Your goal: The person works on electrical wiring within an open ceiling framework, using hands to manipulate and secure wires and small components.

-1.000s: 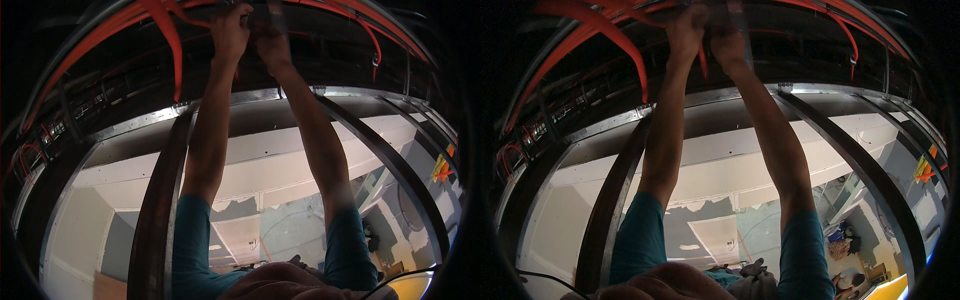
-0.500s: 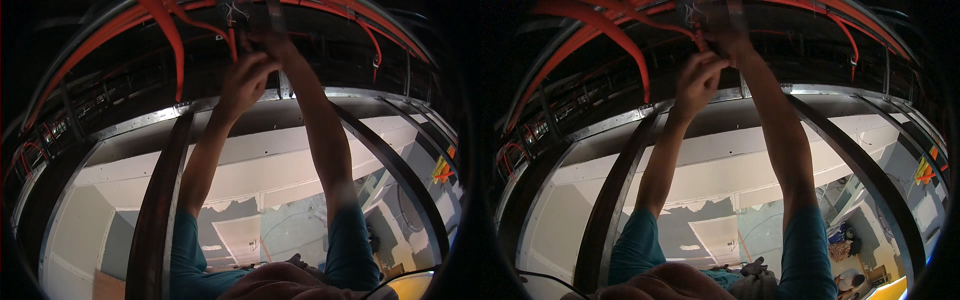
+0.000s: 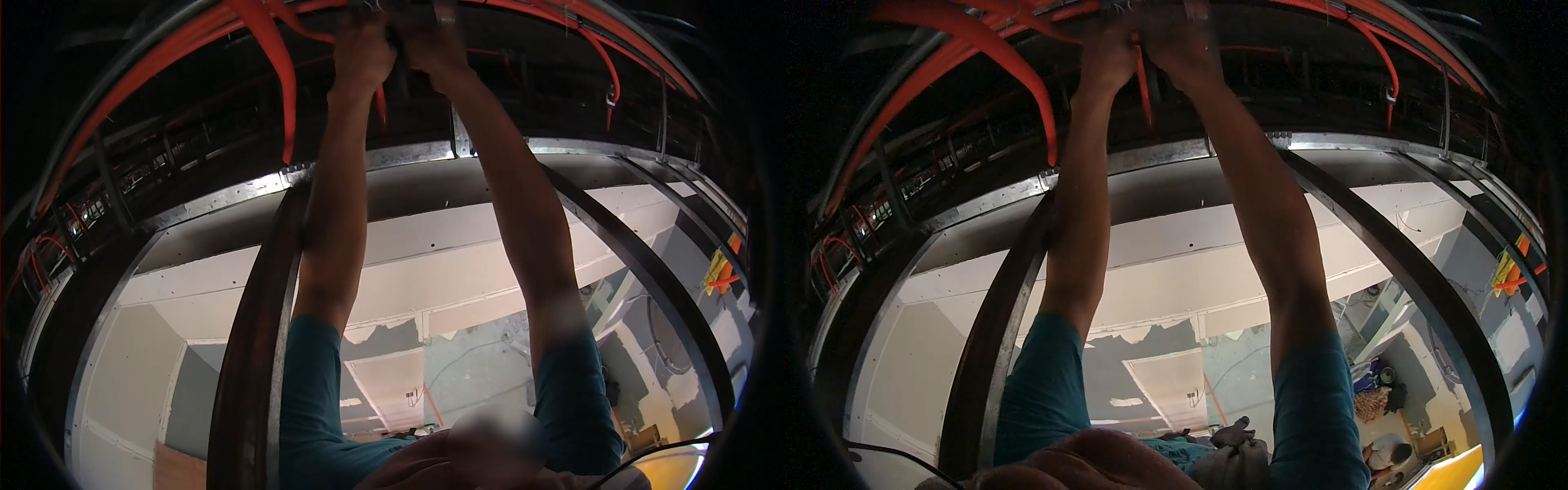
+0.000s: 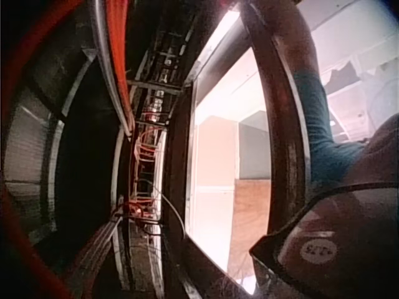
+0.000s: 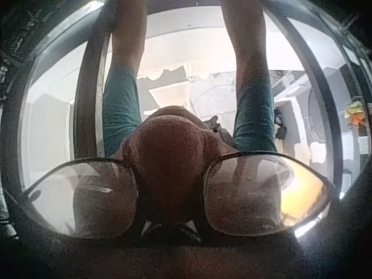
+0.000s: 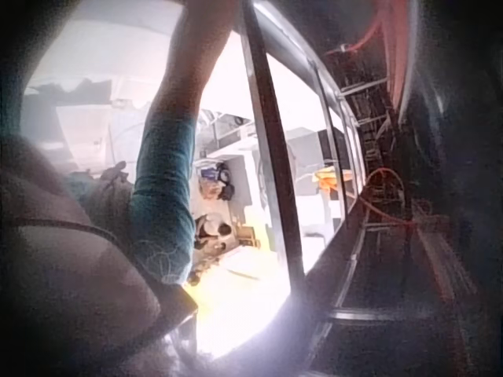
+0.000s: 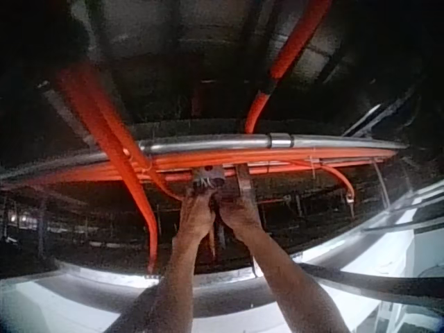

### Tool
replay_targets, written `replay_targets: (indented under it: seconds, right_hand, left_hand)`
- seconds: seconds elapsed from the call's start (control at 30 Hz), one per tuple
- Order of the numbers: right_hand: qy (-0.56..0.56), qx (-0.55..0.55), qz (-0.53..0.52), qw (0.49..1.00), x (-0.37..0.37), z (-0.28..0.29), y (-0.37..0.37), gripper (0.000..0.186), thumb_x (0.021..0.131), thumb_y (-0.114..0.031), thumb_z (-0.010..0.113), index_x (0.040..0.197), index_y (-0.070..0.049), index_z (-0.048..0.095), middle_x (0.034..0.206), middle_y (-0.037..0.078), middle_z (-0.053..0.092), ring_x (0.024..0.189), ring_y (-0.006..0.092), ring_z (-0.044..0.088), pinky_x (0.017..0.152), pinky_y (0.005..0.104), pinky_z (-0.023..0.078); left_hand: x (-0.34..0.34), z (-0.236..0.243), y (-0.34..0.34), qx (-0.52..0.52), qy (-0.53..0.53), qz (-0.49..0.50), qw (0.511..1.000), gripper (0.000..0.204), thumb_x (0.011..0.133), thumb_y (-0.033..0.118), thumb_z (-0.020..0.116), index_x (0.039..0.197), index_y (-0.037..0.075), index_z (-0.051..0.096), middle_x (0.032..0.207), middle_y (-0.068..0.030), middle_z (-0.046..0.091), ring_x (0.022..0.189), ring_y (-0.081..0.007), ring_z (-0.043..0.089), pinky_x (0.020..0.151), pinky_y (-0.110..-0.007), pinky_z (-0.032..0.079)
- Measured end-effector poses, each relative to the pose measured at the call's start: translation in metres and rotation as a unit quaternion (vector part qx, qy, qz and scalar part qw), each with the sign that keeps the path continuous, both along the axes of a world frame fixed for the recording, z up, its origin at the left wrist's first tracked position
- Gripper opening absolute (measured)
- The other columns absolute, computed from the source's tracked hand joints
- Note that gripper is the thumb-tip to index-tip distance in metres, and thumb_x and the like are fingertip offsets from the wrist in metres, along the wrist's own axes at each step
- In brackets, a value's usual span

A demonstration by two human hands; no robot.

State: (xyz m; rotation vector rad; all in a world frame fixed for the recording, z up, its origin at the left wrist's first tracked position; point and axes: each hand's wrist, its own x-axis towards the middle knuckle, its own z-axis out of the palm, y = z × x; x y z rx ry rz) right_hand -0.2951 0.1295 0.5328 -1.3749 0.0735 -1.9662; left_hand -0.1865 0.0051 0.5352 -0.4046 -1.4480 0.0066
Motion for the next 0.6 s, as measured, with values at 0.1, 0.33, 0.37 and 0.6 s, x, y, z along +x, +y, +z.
replay_targets:
  seconds: [0.1, 0.33, 0.37, 0.6]
  right_hand:
    - [0.071, 0.160, -0.437, 0.882, 0.044, -0.005, -0.029, 0.040, 0.085, -0.034, 0.076, 0.108, -0.002, 0.068, 0.092, 0.006, 0.066, 0.084, 0.0174, 0.062, 0.074, 0.0345, 0.053]
    - [0.095, 0.215, -0.746, 0.623, 0.055, -0.009, -0.011, 0.043, 0.078, -0.038, 0.084, 0.099, -0.003, 0.073, 0.081, 0.004, 0.063, 0.068, 0.0168, 0.056, 0.059, 0.0326, 0.046]
    - [0.090, 0.214, -0.740, 0.632, 0.056, -0.009, -0.012, 0.040, 0.078, -0.036, 0.084, 0.097, -0.003, 0.073, 0.081, 0.003, 0.062, 0.066, 0.0167, 0.055, 0.057, 0.0322, 0.044]
    - [0.102, 0.131, -0.733, 0.660, 0.072, -0.030, -0.016, 0.035, 0.080, -0.032, 0.082, 0.099, -0.004, 0.074, 0.083, 0.003, 0.063, 0.071, 0.0155, 0.055, 0.063, 0.0333, 0.044]
  left_hand:
    - [-0.001, -0.002, -0.032, -0.020, -0.020, 0.025, 0.999, 0.028, 0.081, 0.005, 0.065, 0.106, 0.012, 0.073, 0.105, -0.0128, 0.071, 0.107, -0.0350, 0.062, 0.094, -0.046, 0.051]
    - [0.000, -0.004, -0.019, 0.060, -0.115, -0.053, 0.990, 0.025, 0.081, 0.013, 0.071, 0.104, 0.021, 0.076, 0.106, -0.0054, 0.074, 0.112, -0.0331, 0.061, 0.094, -0.043, 0.052]
    - [0.001, -0.004, -0.021, 0.060, -0.114, -0.051, 0.990, 0.025, 0.081, 0.013, 0.071, 0.104, 0.021, 0.076, 0.106, -0.0054, 0.074, 0.112, -0.0331, 0.061, 0.094, -0.043, 0.052]
    - [-0.007, -0.003, -0.031, 0.099, -0.151, -0.130, 0.975, 0.026, 0.080, 0.016, 0.075, 0.106, 0.021, 0.077, 0.100, -0.0078, 0.075, 0.104, -0.0294, 0.068, 0.090, -0.040, 0.055]
